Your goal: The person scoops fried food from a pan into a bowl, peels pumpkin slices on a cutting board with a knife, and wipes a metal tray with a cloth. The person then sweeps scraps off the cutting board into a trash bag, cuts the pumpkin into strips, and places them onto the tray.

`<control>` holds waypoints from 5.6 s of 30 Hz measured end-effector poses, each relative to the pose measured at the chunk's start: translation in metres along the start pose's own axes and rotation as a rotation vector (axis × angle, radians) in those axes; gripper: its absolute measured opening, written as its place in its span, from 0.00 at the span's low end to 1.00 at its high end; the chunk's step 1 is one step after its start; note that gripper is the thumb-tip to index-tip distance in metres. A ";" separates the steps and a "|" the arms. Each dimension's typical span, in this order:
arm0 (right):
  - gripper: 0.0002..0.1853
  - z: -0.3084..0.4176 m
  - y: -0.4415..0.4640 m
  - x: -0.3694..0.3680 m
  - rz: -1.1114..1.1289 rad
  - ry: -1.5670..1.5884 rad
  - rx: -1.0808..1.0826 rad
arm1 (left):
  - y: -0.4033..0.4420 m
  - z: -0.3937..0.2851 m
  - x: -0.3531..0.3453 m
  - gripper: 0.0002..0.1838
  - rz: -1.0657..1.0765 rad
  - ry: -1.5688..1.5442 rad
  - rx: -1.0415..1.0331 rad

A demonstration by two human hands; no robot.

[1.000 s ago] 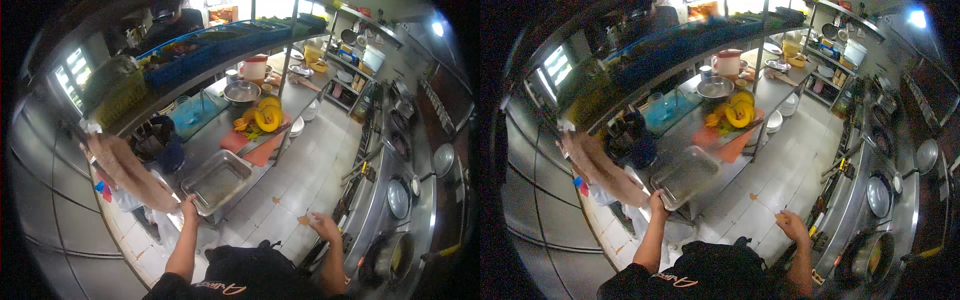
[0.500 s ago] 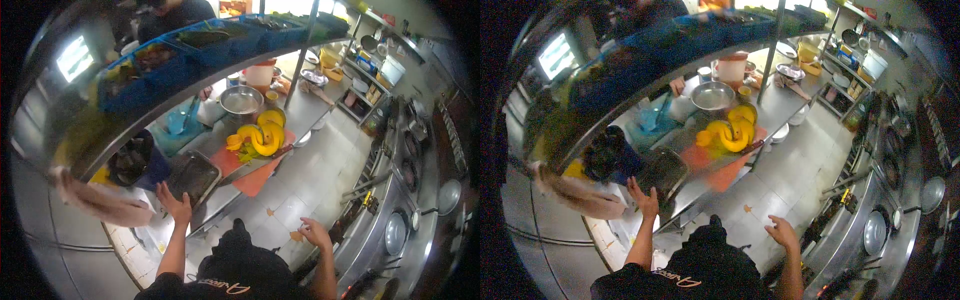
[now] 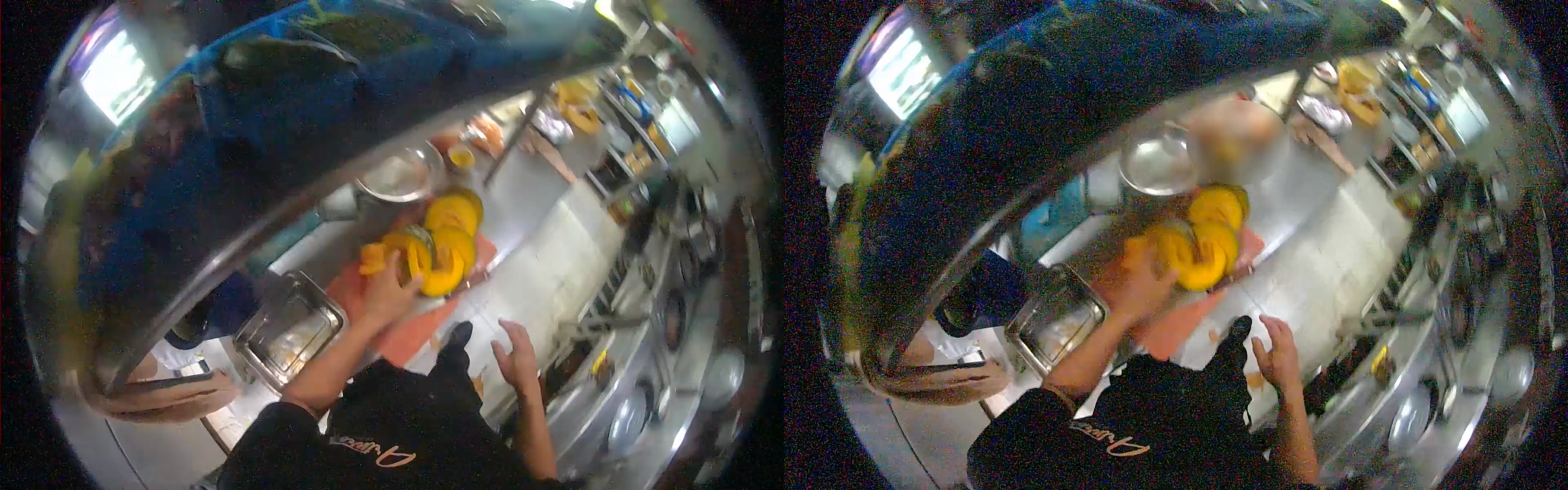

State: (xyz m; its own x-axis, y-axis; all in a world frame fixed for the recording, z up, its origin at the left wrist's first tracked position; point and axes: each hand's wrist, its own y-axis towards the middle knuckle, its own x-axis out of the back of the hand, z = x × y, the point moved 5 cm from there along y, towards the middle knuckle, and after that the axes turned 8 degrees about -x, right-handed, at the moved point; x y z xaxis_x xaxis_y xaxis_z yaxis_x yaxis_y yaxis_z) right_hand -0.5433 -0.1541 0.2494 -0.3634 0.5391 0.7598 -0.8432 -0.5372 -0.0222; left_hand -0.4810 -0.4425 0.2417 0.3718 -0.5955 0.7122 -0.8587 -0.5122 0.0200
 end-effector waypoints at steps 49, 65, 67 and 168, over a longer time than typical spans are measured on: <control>0.19 -0.020 0.125 -0.060 0.925 -0.188 0.470 | -0.174 0.039 -0.080 0.17 -0.826 0.059 0.199; 0.13 0.003 0.091 -0.066 0.934 -0.044 0.478 | -0.145 0.042 -0.066 0.20 -0.876 0.136 0.419; 0.12 0.002 0.090 -0.071 0.904 -0.124 0.491 | -0.146 0.046 -0.068 0.20 -0.879 0.115 0.410; 0.15 0.003 0.104 -0.078 0.814 -0.204 0.587 | -0.084 0.062 -0.051 0.15 -0.661 0.350 0.326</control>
State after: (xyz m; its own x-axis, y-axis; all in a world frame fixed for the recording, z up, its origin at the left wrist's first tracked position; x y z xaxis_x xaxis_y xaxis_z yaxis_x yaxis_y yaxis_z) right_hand -0.6015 -0.2539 0.1901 -0.6182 -0.2222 0.7540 -0.0239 -0.9535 -0.3006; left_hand -0.4059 -0.4073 0.1605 0.5878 0.0932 0.8036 -0.3344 -0.8765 0.3462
